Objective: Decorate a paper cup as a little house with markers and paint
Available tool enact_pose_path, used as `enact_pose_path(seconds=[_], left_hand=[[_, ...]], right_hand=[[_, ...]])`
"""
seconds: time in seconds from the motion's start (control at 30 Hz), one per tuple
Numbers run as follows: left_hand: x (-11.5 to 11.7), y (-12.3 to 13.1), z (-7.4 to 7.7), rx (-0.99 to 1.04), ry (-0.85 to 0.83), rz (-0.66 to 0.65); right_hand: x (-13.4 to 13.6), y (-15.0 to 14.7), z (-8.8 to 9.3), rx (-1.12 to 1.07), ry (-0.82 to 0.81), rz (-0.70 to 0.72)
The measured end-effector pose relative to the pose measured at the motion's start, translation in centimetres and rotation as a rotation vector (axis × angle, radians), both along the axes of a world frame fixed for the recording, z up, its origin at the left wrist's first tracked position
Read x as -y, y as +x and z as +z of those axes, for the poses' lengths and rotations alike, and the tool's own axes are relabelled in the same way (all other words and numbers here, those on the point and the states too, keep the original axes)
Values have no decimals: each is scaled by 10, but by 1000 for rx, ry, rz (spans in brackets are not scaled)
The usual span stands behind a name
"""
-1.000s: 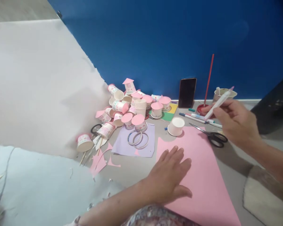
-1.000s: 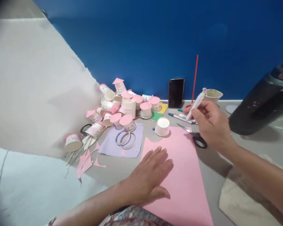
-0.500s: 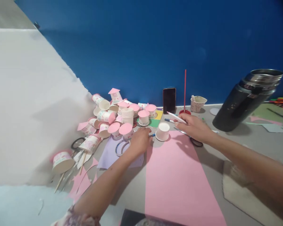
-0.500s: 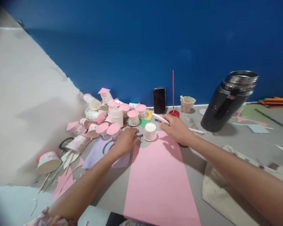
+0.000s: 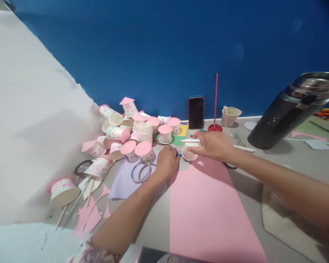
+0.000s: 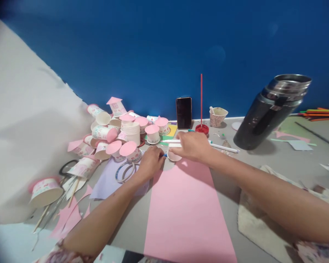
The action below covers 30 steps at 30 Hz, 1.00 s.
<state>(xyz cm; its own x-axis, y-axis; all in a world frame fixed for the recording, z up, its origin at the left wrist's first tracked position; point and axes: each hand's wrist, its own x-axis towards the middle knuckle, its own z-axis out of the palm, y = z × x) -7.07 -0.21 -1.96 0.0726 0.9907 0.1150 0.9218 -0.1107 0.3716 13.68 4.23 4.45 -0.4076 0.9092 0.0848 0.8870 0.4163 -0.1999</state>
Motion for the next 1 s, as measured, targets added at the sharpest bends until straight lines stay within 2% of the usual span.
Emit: enact_pose_path(seconds=[0.13,0.23,0.43,0.53,0.63,0.8,1.0], left_hand=[[0,-9,1,155,32,55],[-1,-17,1,325,40,71],[1,-19,4,739,-99,-40],[7,-16,9,1028,-204,-86],[11,-14,14,1274,-275,-91],[14,-11,18,1293,-238,-56],[16,-8,20,1271,-233,-49]], right_hand=[[-1,12,11,72,17,-59],[-1,15,8,104,-4,-65],[10,22,2,-25,1,-48],[22,38,0,-216,52,114],[32,52,-8,-300,115,301],[37,58,-23,-310,193,399],[38,58,-25,-308,329,437]])
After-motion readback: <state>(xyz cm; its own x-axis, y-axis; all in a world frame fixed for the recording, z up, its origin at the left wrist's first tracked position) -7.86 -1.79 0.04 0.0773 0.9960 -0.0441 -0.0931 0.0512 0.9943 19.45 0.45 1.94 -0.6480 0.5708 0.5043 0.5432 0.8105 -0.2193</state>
